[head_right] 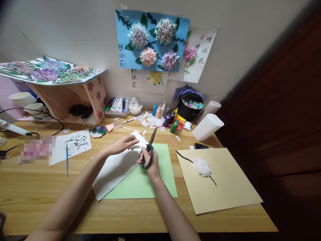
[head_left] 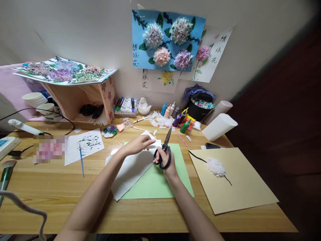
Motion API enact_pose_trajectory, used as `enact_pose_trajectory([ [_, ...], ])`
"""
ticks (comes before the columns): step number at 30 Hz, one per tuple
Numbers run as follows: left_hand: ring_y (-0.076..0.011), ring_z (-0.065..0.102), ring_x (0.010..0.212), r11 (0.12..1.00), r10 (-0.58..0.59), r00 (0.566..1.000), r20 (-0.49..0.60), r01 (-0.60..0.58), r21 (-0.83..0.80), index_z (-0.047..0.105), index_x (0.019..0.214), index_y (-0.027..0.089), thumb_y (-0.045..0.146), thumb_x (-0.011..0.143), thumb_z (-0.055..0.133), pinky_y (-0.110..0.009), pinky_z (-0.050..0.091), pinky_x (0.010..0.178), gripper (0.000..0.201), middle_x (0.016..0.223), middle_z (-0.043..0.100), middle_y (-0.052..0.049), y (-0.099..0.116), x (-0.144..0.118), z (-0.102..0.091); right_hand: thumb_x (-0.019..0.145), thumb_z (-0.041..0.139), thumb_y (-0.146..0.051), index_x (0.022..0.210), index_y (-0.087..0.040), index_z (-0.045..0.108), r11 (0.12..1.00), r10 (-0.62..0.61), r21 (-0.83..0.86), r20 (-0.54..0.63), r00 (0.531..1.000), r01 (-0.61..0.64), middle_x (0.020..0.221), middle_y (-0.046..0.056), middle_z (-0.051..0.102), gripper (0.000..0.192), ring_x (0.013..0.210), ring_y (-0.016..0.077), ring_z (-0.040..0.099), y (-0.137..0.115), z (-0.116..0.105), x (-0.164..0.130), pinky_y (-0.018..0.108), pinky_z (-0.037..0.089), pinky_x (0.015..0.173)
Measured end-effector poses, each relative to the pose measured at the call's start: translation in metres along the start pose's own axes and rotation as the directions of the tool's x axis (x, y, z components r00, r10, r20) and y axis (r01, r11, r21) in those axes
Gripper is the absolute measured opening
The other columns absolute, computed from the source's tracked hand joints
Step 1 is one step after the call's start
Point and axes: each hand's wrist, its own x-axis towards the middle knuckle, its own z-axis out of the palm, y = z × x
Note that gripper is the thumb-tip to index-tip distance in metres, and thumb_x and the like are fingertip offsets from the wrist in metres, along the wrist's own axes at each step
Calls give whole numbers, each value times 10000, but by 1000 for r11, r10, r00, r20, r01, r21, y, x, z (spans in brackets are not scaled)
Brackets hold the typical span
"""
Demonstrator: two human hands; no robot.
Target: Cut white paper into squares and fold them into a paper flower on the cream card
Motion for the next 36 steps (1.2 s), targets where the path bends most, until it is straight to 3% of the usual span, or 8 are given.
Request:
enact_pose_trajectory([
  [4, -138, 515, 621, 999, -11, 1000, -29, 10, -39, 467, 686, 165, 508, 812, 436, -240, 359, 571, 366, 651, 562, -11, -13, -1, -8, 778, 517, -533, 640, -170, 491, 998, 34, 56, -11, 999, -33, 412, -61, 439, 390, 359, 75, 441, -1, -4, 5, 230, 474, 477],
  [7, -148, 546, 649, 999, -24, 990, -140, 19, -39, 484, 698, 163, 486, 817, 434, -245, 375, 595, 348, 681, 574, -18, -23, 1, -14, 706, 445, -716, 769, -189, 463, 983, 149, 86, 119, 982, -160, 392, -93, 423, 530, 306, 62, 365, 2, -2, 7, 251, 481, 462],
  [11, -165, 553, 645, 992, -100, 923, -371, 122, 37, 486, 656, 165, 452, 819, 428, -256, 369, 597, 334, 650, 592, -27, -27, 3, -23, 587, 309, -859, 771, -189, 437, 958, 249, 37, 374, 893, -283, 442, -80, 456, 706, 355, 81, 466, 8, 4, 1, 294, 500, 557],
  [14, -168, 563, 643, 990, -116, 890, -442, 142, 26, 468, 642, 168, 434, 811, 442, -257, 373, 593, 316, 635, 602, -31, -27, 3, -25, 605, 276, -853, 768, -186, 435, 949, 301, -56, 458, 837, -310, 449, -81, 450, 705, 362, 84, 477, 9, 7, -7, 298, 490, 570],
  [16, -167, 566, 634, 994, -96, 908, -409, 109, 9, 474, 647, 167, 444, 803, 454, -252, 375, 578, 318, 631, 597, -29, -26, 3, -23, 615, 274, -847, 761, -185, 428, 946, 319, -107, 454, 832, -305, 434, -83, 438, 695, 352, 86, 469, 9, 8, -10, 278, 472, 526],
  [21, -153, 559, 616, 999, -47, 959, -280, 50, 1, 482, 644, 165, 454, 798, 472, -237, 376, 551, 328, 634, 592, -22, -23, 3, -13, 684, 294, -799, 762, -183, 417, 960, 277, -153, 388, 879, -235, 412, -93, 406, 633, 326, 81, 446, 12, 6, -8, 212, 404, 412],
  [32, -155, 554, 600, 994, -90, 959, -267, 70, -84, 479, 627, 155, 473, 749, 510, -240, 384, 533, 342, 606, 582, -31, -21, 3, -14, 753, 457, -647, 777, -190, 448, 959, 208, -245, 259, 943, -145, 435, -91, 371, 457, 332, 62, 346, 15, 7, -11, 172, 358, 303],
  [36, -152, 552, 604, 987, -109, 967, -229, 77, -144, 471, 626, 155, 500, 728, 528, -243, 388, 539, 365, 601, 561, -20, -19, 3, -16, 774, 425, -641, 781, -191, 445, 953, 184, -287, 288, 940, -99, 440, -90, 379, 450, 338, 68, 382, 17, 5, -11, 175, 378, 324],
])
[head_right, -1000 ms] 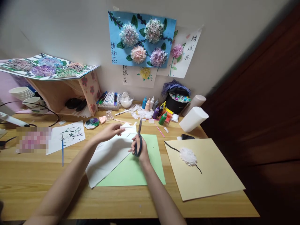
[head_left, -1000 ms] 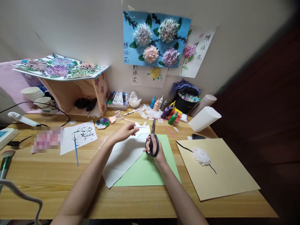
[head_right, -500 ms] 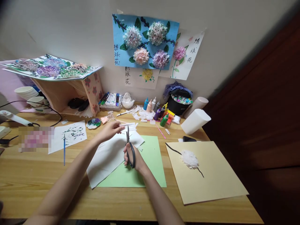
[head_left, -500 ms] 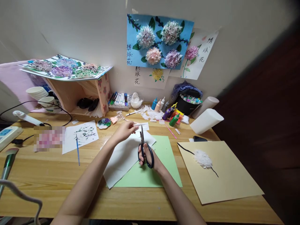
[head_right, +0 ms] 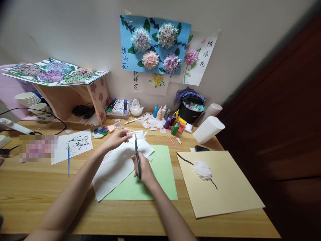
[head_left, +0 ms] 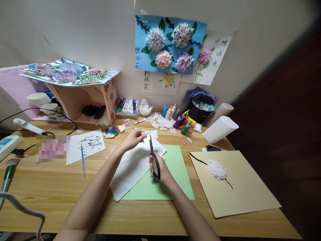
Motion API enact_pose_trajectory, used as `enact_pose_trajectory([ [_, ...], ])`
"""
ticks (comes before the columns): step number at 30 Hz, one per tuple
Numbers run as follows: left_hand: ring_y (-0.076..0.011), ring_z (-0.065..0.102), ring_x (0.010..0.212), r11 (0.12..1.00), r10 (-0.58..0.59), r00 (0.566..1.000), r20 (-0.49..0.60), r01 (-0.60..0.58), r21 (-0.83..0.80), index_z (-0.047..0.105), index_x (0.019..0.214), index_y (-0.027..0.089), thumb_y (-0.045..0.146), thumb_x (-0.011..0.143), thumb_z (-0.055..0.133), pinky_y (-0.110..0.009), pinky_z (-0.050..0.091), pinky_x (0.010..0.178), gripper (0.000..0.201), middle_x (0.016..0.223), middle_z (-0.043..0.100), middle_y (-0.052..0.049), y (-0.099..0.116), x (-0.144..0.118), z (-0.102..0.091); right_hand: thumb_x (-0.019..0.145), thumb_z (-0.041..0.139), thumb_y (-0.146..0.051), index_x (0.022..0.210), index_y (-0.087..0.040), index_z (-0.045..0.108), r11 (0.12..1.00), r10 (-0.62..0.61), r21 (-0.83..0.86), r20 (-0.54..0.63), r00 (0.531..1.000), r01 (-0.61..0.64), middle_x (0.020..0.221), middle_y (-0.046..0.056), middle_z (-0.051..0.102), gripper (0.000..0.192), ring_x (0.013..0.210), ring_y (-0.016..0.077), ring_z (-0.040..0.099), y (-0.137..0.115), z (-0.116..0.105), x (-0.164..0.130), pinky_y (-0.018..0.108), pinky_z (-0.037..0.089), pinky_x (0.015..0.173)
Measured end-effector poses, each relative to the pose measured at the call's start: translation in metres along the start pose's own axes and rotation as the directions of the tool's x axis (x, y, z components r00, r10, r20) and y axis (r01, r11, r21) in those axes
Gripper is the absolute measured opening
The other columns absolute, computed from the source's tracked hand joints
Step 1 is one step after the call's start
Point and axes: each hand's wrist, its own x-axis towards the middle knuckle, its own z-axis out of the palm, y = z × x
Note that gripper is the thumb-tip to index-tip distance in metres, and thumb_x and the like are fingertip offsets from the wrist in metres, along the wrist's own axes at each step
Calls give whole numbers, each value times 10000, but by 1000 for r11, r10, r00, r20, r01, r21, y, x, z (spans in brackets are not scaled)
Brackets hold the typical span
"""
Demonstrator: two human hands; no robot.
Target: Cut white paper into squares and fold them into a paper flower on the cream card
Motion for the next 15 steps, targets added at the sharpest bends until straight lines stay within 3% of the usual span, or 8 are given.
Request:
enact_pose_trajectory([
  [7, -129, 518, 576, 1000, -17, 988, 152, 14, 18, 450, 625, 157, 521, 740, 513, -228, 351, 521, 386, 589, 506, 10, 2, -3, -3, 795, 338, -667, 797, -194, 410, 1000, 0, -24, 47, 999, 1, 487, -82, 424, 479, 374, 69, 455, 2, -3, -1, 171, 409, 376],
  [15, -134, 511, 584, 998, -4, 990, 143, -5, 63, 460, 644, 156, 487, 765, 489, -228, 348, 526, 353, 612, 523, 3, -14, 3, -1, 765, 442, -644, 735, -194, 416, 1000, 15, -2, -37, 999, -15, 459, -87, 402, 452, 347, 59, 397, -1, 0, 0, 169, 400, 329],
])
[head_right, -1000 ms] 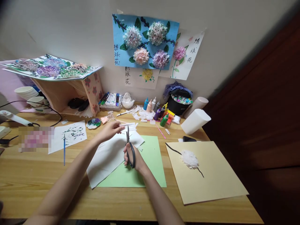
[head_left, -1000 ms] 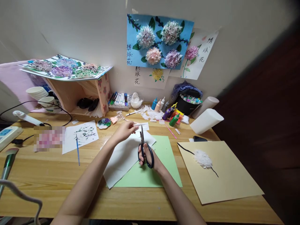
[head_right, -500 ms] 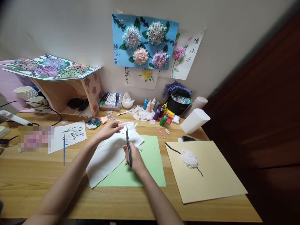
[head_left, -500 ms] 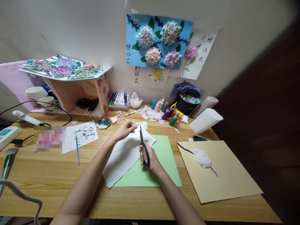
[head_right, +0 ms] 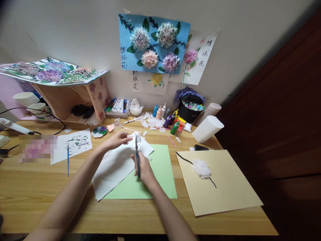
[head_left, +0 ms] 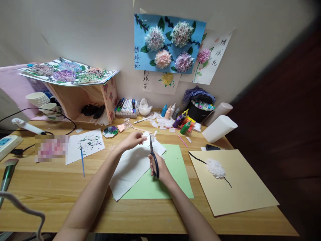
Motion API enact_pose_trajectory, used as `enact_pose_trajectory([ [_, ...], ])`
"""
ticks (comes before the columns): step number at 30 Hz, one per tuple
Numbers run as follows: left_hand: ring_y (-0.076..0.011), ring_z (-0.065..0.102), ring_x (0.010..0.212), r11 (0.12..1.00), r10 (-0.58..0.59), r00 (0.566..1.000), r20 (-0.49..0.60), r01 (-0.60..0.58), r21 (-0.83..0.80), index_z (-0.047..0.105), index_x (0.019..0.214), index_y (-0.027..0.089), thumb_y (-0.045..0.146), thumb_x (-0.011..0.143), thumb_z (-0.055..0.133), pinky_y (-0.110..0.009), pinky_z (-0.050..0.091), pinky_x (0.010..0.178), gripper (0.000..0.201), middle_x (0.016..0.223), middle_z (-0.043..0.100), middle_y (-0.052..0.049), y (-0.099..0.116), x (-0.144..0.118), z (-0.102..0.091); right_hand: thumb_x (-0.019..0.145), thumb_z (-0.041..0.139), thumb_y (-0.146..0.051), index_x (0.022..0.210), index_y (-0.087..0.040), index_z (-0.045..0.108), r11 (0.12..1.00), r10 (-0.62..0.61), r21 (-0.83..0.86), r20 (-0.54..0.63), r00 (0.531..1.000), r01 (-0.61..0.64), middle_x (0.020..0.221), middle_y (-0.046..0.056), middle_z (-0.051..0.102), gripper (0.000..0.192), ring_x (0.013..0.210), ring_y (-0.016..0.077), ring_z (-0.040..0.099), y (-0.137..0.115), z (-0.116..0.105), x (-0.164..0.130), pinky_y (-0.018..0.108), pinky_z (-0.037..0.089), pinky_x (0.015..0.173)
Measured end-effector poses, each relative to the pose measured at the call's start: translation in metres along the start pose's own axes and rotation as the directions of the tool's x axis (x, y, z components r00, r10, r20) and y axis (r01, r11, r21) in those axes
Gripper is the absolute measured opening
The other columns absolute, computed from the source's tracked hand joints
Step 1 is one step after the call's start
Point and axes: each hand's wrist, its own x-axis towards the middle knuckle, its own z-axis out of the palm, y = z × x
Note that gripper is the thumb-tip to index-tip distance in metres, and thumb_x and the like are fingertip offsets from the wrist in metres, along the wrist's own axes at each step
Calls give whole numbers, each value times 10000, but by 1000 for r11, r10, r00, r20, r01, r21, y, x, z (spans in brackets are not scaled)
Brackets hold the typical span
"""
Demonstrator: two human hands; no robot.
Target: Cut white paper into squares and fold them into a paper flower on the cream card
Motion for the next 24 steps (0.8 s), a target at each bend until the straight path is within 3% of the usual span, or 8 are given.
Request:
enact_pose_trajectory([
  [4, -167, 523, 638, 968, -59, 989, -133, 89, 233, 522, 636, 148, 434, 782, 481, -262, 388, 596, 323, 612, 521, -12, -19, 10, 7, 663, 379, -785, 688, -194, 401, 989, 121, 93, -62, 991, -115, 362, -95, 381, 592, 269, 61, 382, -2, -1, 7, 161, 339, 274],
  [7, -241, 534, 879, 922, -86, 964, -251, 173, 348, 604, 832, 140, 371, 735, 576, -328, 416, 763, 253, 842, 569, -77, -30, 16, 21, 551, 304, -876, 663, -201, 382, 960, 207, 212, -101, 973, -183, 314, -94, 374, 689, 231, 70, 377, -4, -5, 14, 162, 313, 247],
  [9, -276, 490, 1014, 918, -43, 956, -290, 152, 367, 568, 1039, 144, 378, 682, 650, -365, 403, 852, 434, 1022, 525, -115, -35, 18, 33, 520, 311, -888, 656, -205, 377, 948, 214, 266, -130, 968, -174, 304, -96, 376, 699, 225, 71, 379, -5, -9, 17, 163, 319, 246],
  [12, -286, 466, 1062, 916, 56, 948, -312, 75, 394, 503, 1170, 179, 398, 637, 702, -391, 402, 892, 609, 1075, 480, -108, -41, 19, 48, 539, 340, -873, 660, -203, 388, 944, 188, 303, -164, 968, -131, 307, -99, 385, 683, 227, 69, 386, -5, -15, 19, 159, 324, 249],
  [17, -207, 534, 911, 955, 133, 940, -313, -37, 293, 563, 1088, 195, 332, 664, 693, -340, 454, 827, 464, 1038, 456, -73, -46, 20, 59, 523, 356, -876, 649, -205, 388, 933, 181, 342, -175, 968, -112, 298, -98, 380, 683, 220, 75, 382, -7, -22, 21, 169, 322, 243],
  [24, -132, 544, 744, 967, 137, 941, -308, -59, 249, 628, 915, 187, 267, 726, 622, -299, 469, 754, 206, 1055, 444, -60, -41, 16, 64, 559, 395, -844, 634, -209, 382, 924, 166, 375, -211, 963, -77, 296, -95, 370, 640, 224, 81, 384, -13, -27, 22, 176, 310, 249],
])
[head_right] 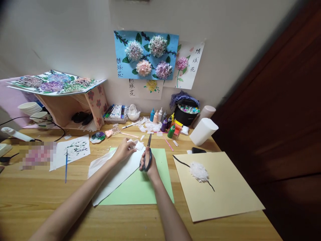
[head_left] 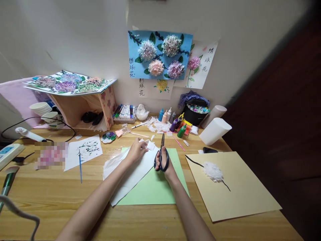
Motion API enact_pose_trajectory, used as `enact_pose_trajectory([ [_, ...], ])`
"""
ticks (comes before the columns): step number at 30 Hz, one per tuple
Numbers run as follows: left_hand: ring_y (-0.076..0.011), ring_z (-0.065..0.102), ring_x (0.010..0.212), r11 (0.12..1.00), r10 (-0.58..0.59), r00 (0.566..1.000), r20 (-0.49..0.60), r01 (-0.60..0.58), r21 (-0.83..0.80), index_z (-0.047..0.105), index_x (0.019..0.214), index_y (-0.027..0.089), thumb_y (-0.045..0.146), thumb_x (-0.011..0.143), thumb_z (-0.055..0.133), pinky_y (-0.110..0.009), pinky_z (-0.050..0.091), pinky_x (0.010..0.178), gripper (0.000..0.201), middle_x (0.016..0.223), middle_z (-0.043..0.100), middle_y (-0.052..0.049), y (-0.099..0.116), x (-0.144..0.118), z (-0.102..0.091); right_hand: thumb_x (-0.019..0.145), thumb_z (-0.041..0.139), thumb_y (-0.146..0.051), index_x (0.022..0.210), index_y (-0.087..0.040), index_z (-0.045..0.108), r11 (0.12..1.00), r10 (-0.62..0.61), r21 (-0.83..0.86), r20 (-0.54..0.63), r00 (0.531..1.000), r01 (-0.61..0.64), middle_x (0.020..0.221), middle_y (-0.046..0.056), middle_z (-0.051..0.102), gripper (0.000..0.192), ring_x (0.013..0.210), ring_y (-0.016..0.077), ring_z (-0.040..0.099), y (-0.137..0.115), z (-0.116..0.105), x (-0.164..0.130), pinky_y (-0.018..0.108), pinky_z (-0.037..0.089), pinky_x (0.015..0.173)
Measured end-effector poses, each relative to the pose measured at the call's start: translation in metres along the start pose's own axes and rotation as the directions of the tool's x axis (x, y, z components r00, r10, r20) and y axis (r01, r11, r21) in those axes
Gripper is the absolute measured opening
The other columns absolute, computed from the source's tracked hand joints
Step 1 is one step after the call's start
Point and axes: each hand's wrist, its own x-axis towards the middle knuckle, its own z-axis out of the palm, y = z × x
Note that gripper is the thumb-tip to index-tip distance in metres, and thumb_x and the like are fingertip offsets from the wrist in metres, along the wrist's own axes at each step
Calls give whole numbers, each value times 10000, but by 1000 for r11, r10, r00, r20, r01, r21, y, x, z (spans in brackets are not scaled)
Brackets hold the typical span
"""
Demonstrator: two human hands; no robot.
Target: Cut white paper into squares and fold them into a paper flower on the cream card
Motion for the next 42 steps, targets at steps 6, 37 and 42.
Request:
enact_pose_trajectory([
  [6, -159, 563, 771, 995, -49, 997, -54, 44, -88, 644, 758, 174, 252, 739, 563, -249, 462, 682, 114, 818, 577, -36, 3, 9, -12, 659, 420, -755, 644, -213, 400, 998, -4, -61, -23, 1000, 2, 321, -92, 372, 543, 254, 94, 386, -2, -7, 2, 197, 317, 283],
  [37, -263, 474, 998, 949, -115, 951, -286, 190, 253, 559, 989, 147, 403, 848, 433, -388, 377, 875, 318, 1001, 527, -122, -13, -4, -58, 651, 672, -325, 830, -206, 464, 855, -484, -233, -44, 874, 462, 794, -11, 514, 299, 762, 148, 520, -31, -44, 1, 270, 422, 730],
  [42, -241, 479, 957, 970, -42, 996, 72, 24, 240, 599, 911, 181, 531, 803, 453, -368, 384, 851, 394, 944, 522, -79, -10, -17, -45, 622, 695, -321, 774, -212, 456, 882, -462, 64, -79, 884, 467, 761, -37, 452, 303, 682, 100, 481, -34, -45, 1, 227, 414, 679],
])
